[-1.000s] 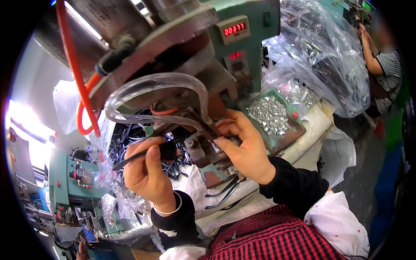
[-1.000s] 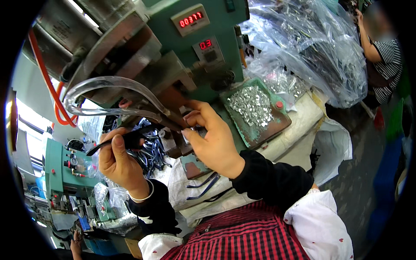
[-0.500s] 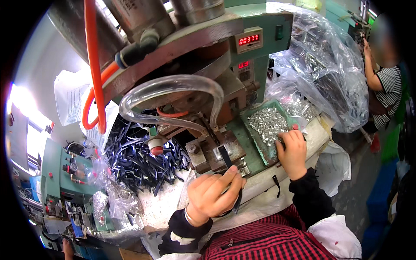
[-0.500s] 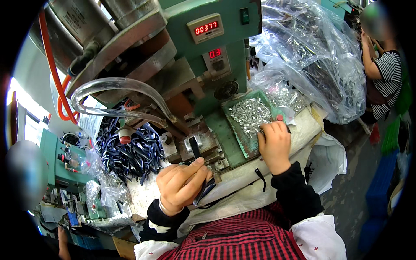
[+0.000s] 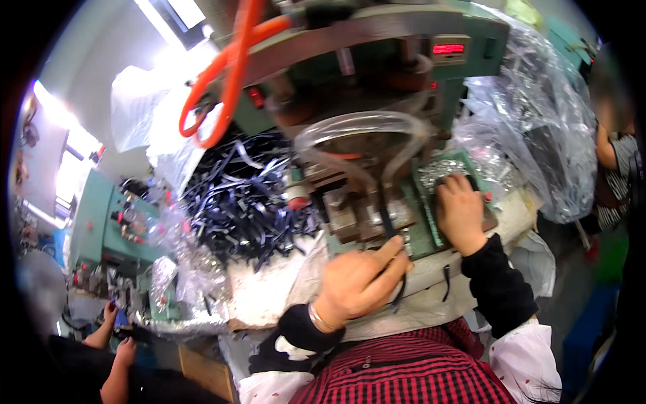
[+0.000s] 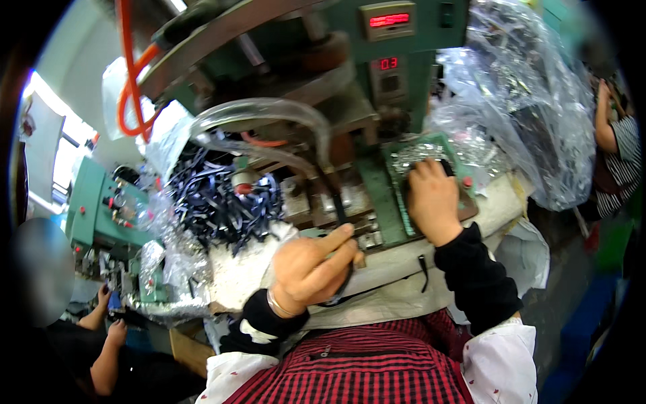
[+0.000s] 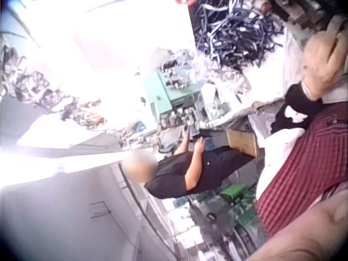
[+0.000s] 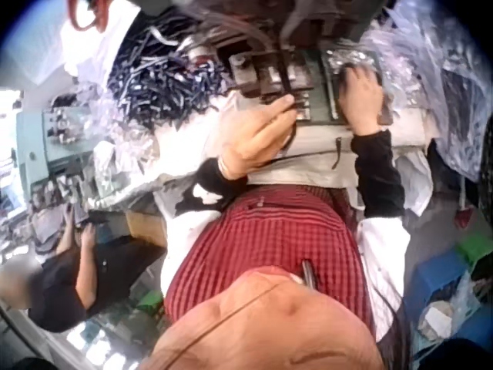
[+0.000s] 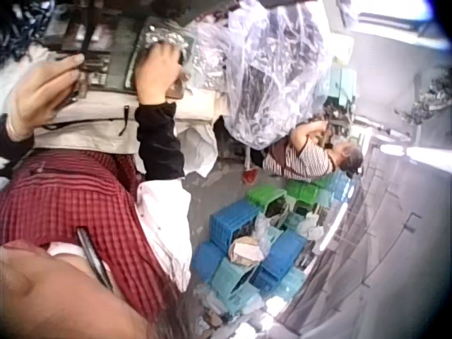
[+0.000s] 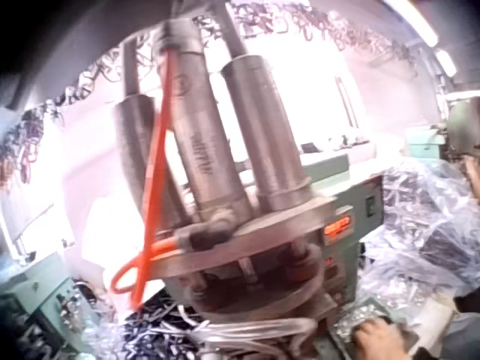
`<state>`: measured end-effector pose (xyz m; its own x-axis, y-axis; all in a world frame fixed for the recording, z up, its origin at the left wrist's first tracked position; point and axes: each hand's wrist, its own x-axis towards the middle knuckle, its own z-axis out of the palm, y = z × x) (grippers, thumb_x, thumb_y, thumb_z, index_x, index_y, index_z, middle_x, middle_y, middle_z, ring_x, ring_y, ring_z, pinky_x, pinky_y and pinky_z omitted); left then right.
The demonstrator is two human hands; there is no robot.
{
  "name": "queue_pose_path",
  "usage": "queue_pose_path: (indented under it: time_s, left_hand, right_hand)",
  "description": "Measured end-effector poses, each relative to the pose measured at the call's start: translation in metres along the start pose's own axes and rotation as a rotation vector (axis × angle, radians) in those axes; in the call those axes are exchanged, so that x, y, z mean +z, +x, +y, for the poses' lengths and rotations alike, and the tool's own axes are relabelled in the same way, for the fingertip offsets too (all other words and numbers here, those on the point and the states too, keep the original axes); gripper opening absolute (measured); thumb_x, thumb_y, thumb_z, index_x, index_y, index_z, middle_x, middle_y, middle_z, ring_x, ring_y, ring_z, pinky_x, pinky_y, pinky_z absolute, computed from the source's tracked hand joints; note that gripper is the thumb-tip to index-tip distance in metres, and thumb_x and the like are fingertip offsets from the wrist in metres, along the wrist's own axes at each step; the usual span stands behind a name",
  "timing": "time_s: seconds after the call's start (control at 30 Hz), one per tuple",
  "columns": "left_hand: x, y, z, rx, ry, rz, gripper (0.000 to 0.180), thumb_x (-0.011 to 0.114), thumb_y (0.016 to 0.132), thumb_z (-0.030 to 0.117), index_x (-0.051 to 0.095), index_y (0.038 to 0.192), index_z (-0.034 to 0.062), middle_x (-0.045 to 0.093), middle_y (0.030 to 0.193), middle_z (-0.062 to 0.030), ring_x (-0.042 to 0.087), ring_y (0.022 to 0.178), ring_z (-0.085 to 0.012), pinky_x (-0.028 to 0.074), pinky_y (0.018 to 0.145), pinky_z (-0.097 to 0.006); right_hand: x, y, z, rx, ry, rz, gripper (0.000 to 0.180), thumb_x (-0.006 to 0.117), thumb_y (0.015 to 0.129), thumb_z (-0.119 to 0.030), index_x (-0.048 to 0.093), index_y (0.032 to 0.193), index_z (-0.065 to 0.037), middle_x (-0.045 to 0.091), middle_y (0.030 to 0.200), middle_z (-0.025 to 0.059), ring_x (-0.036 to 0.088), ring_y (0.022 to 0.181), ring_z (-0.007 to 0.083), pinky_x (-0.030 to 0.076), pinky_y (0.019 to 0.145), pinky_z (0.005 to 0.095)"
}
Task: The person repeatedly picks up small metal pieces and black plastic strips, places them into a press machine, and removes the assembled components. The process is continuous and repetitive throughout the clip.
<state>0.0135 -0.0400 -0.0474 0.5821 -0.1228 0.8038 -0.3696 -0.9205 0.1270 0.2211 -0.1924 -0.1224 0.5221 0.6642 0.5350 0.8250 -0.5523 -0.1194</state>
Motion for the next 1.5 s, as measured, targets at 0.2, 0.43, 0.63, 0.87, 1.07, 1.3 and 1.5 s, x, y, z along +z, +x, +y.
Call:
queue_pose_path:
  time_s: [0.2, 0.43, 0.63, 0.87, 1.07, 1.3, 1.5]
  left_hand:
    - [-0.061, -0.069, 0.008, -0.436, 0.244, 0.326, 0.030, 0.066, 0.085, -0.014, 0.071, 0.111, -0.0002, 0.071, 0.113, -0.0202, 0.070, 0.087, -0.0217, 0.058, 0.073, -0.031]
    - [-0.079, -0.058, -0.098, -0.643, 0.670, -0.043, 0.011, 0.080, 0.076, 0.008, 0.074, 0.085, 0.0073, 0.066, 0.097, -0.0072, 0.060, 0.098, -0.0300, 0.047, 0.085, -0.044]
    - [-0.013, -0.135, -0.183, -1.011, 1.032, -0.325, 0.022, 0.083, 0.072, 0.031, 0.077, 0.077, 0.0099, 0.065, 0.098, -0.0091, 0.060, 0.102, -0.0335, 0.049, 0.083, -0.046]
    - [-0.039, -0.148, -0.160, -0.946, 0.626, -0.095, 0.013, 0.080, 0.080, 0.017, 0.073, 0.081, 0.0064, 0.064, 0.081, -0.0105, 0.064, 0.079, -0.0316, 0.051, 0.071, -0.043]
    - [-0.039, -0.122, -0.125, -1.030, -0.034, 0.364, 0.008, 0.067, 0.099, 0.006, 0.065, 0.097, -0.0007, 0.068, 0.085, -0.0018, 0.057, 0.069, -0.0065, 0.044, 0.062, -0.023]
    - [-0.050, -0.010, -0.032, -0.538, -0.415, 0.623, 0.014, 0.057, 0.104, 0.008, 0.065, 0.108, -0.0024, 0.072, 0.096, -0.0129, 0.065, 0.071, -0.0145, 0.054, 0.063, -0.025]
    - [-0.055, 0.044, -0.028, -0.584, -0.328, 0.565, 0.007, 0.062, 0.097, -0.002, 0.064, 0.103, -0.0058, 0.071, 0.098, -0.0209, 0.069, 0.071, -0.0215, 0.056, 0.060, -0.024]
  right_hand:
    - [-0.010, -0.010, 0.009, 0.138, 0.267, 0.260, 0.011, 0.069, 0.084, -0.001, 0.067, 0.094, -0.003, 0.067, 0.086, 0.0121, 0.063, 0.082, 0.0323, 0.049, 0.073, 0.0424]
    - [-0.004, 0.007, 0.004, 0.140, 0.386, 0.259, 0.013, 0.068, 0.082, 0.002, 0.066, 0.094, -0.002, 0.067, 0.090, 0.0138, 0.063, 0.088, 0.0350, 0.049, 0.077, 0.0433]
    - [0.001, -0.013, 0.004, 0.217, 0.413, 0.370, 0.009, 0.066, 0.090, 0.001, 0.068, 0.098, -0.001, 0.070, 0.094, 0.0150, 0.065, 0.089, 0.0344, 0.050, 0.081, 0.0402]
    - [-0.054, -0.051, -0.009, 0.582, 1.111, 0.062, 0.012, 0.065, 0.095, 0.003, 0.071, 0.105, 0.004, 0.070, 0.095, 0.0029, 0.062, 0.088, 0.0095, 0.049, 0.079, 0.0231]
    - [-0.051, 0.030, -0.073, 0.054, 0.978, 0.252, 0.016, 0.070, 0.084, 0.002, 0.073, 0.100, 0.001, 0.072, 0.095, 0.0141, 0.067, 0.087, 0.0318, 0.052, 0.080, 0.0383]
    - [-0.043, 0.030, -0.100, 0.499, 1.532, 0.156, 0.049, 0.068, 0.090, 0.006, 0.052, 0.137, 0.004, 0.070, 0.112, 0.0095, 0.064, 0.098, 0.0088, 0.051, 0.088, 0.0250]
    - [-0.074, 0.028, -0.117, 0.655, 1.743, -0.015, 0.051, 0.064, 0.093, 0.004, 0.049, 0.141, 0.004, 0.067, 0.122, 0.0118, 0.064, 0.107, 0.0124, 0.048, 0.097, 0.0273]
